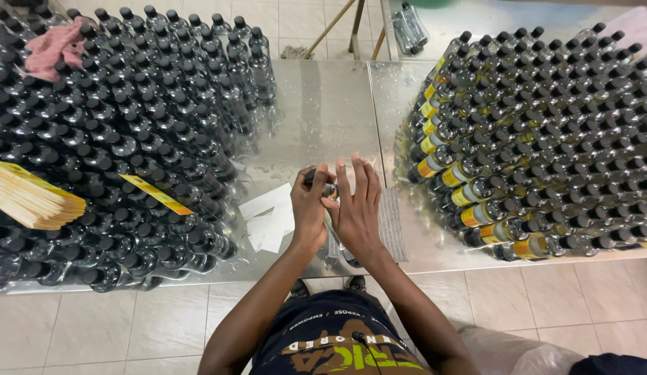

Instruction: The person manually applies labels to plastic bottles by aligning a sticker label onto the center of each bottle, pressing it down, and then rotating the bottle to ensure the label is fully adhered.

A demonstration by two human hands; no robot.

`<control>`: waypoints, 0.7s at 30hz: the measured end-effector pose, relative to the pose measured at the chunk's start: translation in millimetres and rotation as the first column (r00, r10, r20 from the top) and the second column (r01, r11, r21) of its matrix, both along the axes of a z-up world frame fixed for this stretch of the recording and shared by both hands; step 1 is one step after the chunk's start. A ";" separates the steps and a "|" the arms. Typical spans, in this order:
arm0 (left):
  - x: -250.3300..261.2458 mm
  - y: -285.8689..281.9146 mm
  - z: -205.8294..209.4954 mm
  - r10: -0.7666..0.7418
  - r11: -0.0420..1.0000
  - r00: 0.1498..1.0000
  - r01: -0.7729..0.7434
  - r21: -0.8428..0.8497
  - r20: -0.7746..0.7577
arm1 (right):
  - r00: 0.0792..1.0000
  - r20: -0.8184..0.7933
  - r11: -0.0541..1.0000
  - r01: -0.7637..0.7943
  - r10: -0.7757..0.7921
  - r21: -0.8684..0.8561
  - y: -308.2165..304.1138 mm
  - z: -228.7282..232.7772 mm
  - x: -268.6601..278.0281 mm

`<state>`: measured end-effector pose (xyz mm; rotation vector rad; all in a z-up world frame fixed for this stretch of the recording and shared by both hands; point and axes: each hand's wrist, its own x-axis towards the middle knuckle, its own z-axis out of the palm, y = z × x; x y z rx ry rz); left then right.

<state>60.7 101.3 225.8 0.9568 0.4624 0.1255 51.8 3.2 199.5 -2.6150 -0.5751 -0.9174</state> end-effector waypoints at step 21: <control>29.0 81.7 18.6 -0.426 0.904 0.901 0.428 0.000 0.083 | 0.417 -0.730 0.775 0.091 0.541 0.626 -97.7 -72.4 -26.1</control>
